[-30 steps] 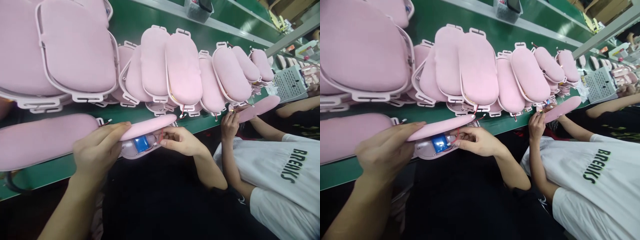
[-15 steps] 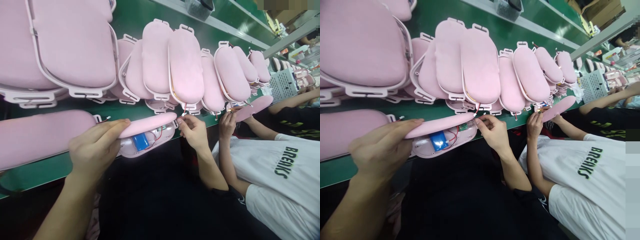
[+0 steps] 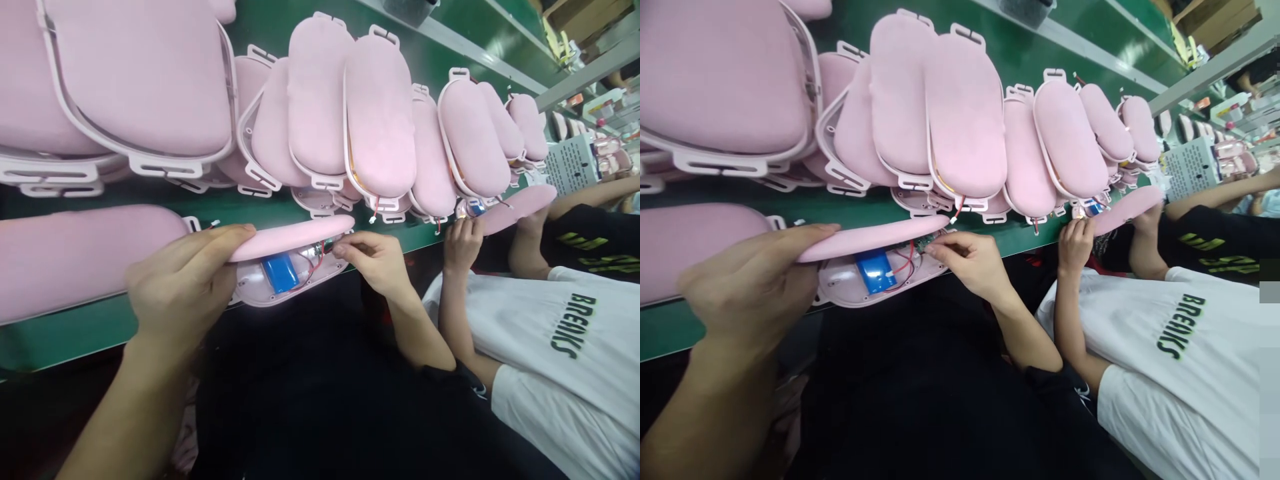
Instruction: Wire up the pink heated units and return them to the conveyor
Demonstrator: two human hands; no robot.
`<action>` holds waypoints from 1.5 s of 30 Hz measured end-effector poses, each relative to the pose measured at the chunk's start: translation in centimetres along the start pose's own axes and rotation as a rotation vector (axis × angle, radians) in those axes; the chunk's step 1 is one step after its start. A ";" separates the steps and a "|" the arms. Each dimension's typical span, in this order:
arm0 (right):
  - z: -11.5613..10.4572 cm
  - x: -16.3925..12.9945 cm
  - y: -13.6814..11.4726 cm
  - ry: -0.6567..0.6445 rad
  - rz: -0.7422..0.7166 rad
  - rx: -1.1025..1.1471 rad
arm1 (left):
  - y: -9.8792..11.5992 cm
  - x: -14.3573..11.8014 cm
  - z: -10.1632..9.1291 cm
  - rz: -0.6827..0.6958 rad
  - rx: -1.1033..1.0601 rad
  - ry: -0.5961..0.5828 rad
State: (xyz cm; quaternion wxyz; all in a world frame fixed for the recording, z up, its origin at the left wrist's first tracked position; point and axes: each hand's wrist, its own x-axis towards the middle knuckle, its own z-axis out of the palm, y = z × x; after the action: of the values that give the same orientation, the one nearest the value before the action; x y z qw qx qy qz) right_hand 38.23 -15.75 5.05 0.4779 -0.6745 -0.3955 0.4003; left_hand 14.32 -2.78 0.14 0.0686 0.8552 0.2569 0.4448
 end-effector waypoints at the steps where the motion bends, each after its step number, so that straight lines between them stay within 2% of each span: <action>1: 0.3 0.2 -0.2 0.021 -0.007 -0.076 | 0.0 0.0 0.0 -0.001 0.006 0.006; 4: 1.2 0.5 -0.3 0.062 -0.066 -0.296 | -0.1 -0.1 0.1 -0.005 -0.004 0.012; 6: 1.4 0.5 -0.1 0.076 -0.157 -0.444 | -0.1 -0.2 0.2 -0.003 -0.013 0.017; 11: 1.2 0.6 1.1 -0.051 -0.502 -0.817 | -0.1 -0.1 0.1 -0.003 -0.024 0.014; 19: 0.9 0.6 1.4 0.019 -0.656 -1.000 | -0.2 -0.2 0.1 -0.018 -0.030 0.011; 24: 1.0 0.6 1.0 -0.005 -0.603 -1.162 | 0.0 -0.1 -0.1 0.000 -0.011 0.017; 29: 0.9 1.2 1.1 -0.036 -0.611 -1.193 | 0.7 0.0 -0.8 -0.118 -0.041 -0.098; 31: 0.8 1.3 1.0 -0.049 -0.624 -1.166 | 0.6 0.0 -0.9 -0.123 -0.048 -0.104; 33: 0.7 1.3 0.6 -0.068 -0.611 -1.120 | 0.4 -0.1 -0.6 -0.085 -0.032 -0.054; 36: 0.7 0.8 0.0 -0.078 -0.533 -0.928 | 0.0 -0.3 -0.1 -0.025 -0.005 0.042; 39: 0.7 0.4 -0.2 -0.056 -0.462 -0.756 | 0.1 -0.4 0.3 -0.024 -0.010 0.053; 41: 0.7 0.4 -0.1 -0.039 -0.503 -0.807 | 0.3 -0.3 0.3 -0.014 -0.020 0.048; 45: 0.8 0.7 -0.3 -0.041 -0.592 -1.128 | 0.5 -0.2 0.1 0.009 -0.039 0.038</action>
State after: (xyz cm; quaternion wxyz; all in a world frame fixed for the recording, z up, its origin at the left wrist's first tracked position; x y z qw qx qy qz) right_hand 37.75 -14.76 5.02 0.1320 -0.6766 -0.7244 -0.0055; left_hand 14.48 -3.35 0.13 0.0784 0.8463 0.2456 0.4661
